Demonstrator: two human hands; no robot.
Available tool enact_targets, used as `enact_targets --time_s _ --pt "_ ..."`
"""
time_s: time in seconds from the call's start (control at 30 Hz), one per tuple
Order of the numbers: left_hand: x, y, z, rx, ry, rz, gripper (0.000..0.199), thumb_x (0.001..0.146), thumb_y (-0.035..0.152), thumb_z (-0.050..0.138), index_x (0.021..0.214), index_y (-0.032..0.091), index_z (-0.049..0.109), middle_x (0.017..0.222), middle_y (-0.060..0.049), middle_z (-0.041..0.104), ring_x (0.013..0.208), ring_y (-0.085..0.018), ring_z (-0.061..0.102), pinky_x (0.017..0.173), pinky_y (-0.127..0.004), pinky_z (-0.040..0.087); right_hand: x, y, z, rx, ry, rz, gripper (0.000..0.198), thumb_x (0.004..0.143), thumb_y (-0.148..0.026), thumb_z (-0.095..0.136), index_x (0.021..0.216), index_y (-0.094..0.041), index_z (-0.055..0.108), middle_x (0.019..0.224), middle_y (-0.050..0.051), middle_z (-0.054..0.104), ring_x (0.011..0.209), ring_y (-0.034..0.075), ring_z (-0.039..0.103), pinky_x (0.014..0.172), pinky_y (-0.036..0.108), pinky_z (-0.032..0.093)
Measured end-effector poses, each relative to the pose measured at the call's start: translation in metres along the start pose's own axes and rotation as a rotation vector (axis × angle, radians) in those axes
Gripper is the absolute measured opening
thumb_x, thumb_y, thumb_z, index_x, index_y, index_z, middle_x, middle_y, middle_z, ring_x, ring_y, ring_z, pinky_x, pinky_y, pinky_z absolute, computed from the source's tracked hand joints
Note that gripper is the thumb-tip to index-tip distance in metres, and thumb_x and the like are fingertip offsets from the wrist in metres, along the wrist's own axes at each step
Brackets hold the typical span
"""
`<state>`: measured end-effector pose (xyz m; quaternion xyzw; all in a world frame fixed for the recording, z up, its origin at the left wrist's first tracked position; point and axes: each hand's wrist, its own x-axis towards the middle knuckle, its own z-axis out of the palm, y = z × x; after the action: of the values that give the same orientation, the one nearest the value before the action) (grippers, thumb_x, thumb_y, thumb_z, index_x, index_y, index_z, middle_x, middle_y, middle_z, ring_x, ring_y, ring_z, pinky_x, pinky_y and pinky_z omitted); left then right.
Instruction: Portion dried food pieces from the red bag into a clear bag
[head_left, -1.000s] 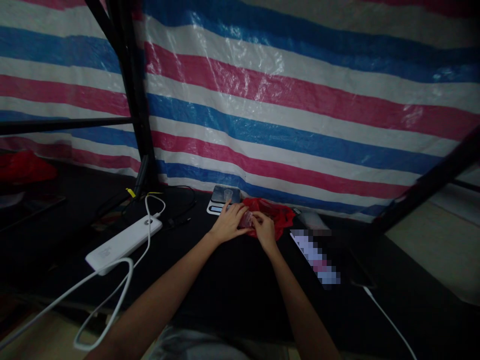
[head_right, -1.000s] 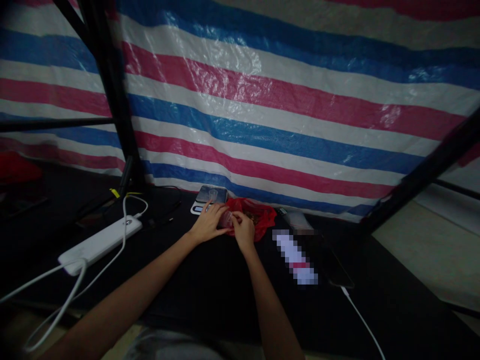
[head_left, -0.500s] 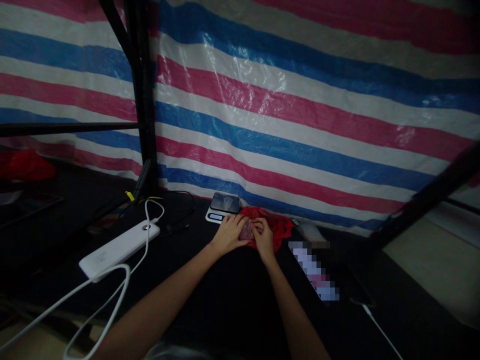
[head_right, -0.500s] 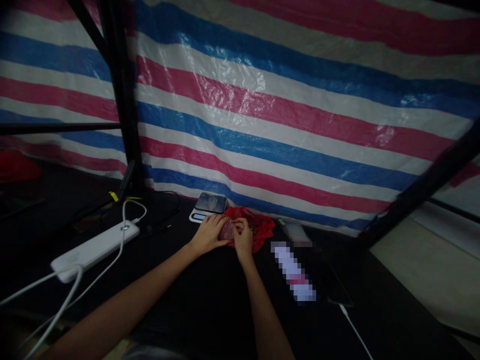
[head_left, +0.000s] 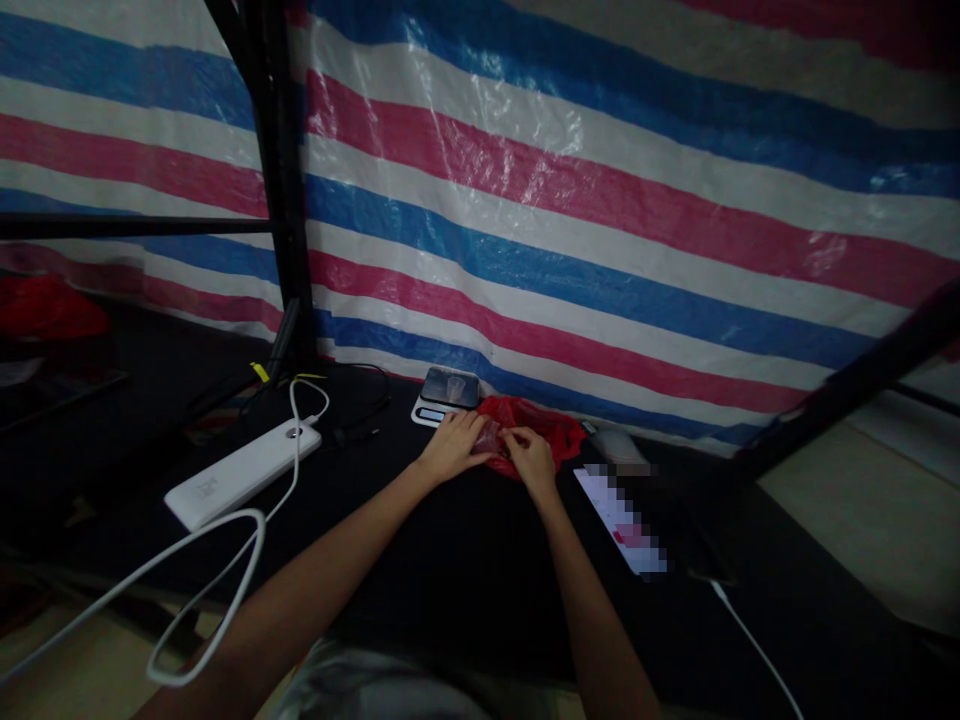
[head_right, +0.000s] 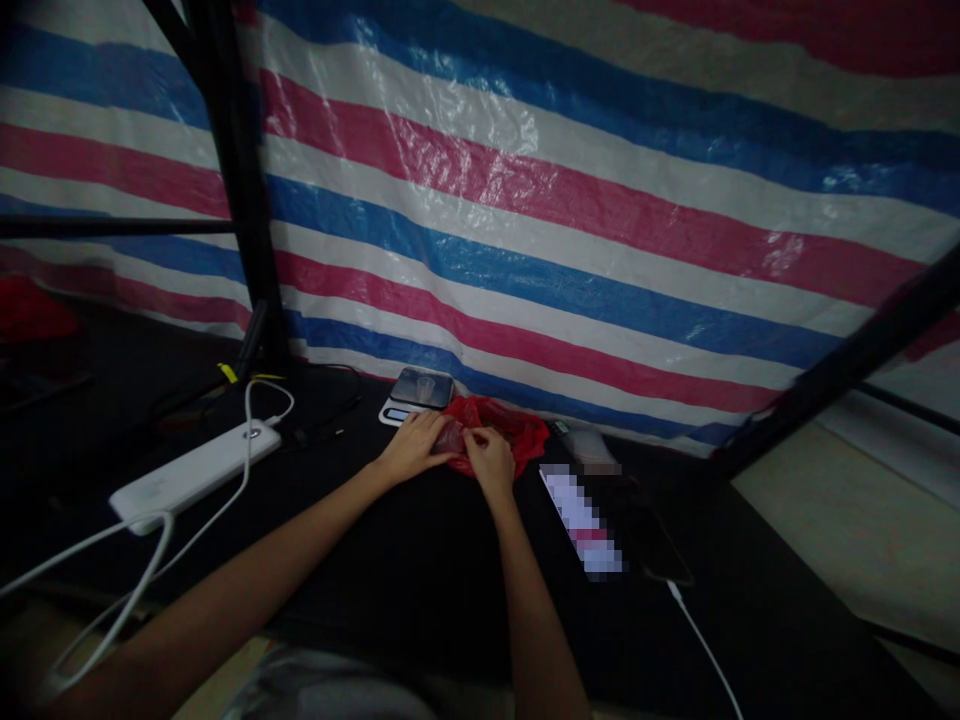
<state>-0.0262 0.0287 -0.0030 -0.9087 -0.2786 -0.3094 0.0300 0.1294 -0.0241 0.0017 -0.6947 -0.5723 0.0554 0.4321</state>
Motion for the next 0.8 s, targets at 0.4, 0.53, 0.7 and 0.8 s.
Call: enact_targets --time_s 0.4,0.53,0.7,0.8 --pt "0.0 0.002 0.0 -0.006 -0.014 0.042 0.052 0.077 0.049 0.048 0.114 0.014 0.041 0.105 -0.01 0.052 0.096 -0.024 0.046 0.083 -0.035 0.031 0.004 0.009 0.009 0.338 -0.176 0.021 0.026 0.063 -0.041 0.06 0.073 -0.019 0.068 0.072 0.003 0.068 0.067 0.018 0.061 0.064 0.03 0.047" --pt "0.0 0.004 -0.001 0.009 -0.017 0.027 0.055 0.077 0.049 0.047 0.119 0.015 0.038 0.109 -0.011 0.048 0.1 -0.024 0.044 0.084 -0.035 0.03 0.003 0.004 0.01 0.495 -0.124 0.025 0.026 0.062 -0.041 0.061 0.069 -0.016 0.064 0.066 0.003 0.065 0.057 0.015 0.058 0.052 0.025 0.045" --pt "0.0 0.004 -0.005 0.016 -0.001 -0.005 0.051 0.078 0.048 0.046 0.119 0.018 0.04 0.107 -0.01 0.047 0.096 -0.023 0.045 0.081 -0.034 0.032 0.002 -0.004 0.008 0.549 -0.15 0.067 0.033 0.06 -0.048 0.06 0.067 -0.016 0.06 0.054 0.0 0.059 0.04 0.01 0.048 0.039 0.021 0.037" --pt "0.0 0.003 -0.006 0.031 0.009 -0.001 0.05 0.079 0.048 0.044 0.119 0.017 0.04 0.107 -0.009 0.048 0.094 -0.023 0.045 0.079 -0.034 0.032 0.002 -0.006 0.008 0.593 -0.142 0.094 0.034 0.06 -0.05 0.06 0.068 -0.017 0.058 0.052 -0.002 0.057 0.034 0.008 0.042 0.036 0.021 0.033"
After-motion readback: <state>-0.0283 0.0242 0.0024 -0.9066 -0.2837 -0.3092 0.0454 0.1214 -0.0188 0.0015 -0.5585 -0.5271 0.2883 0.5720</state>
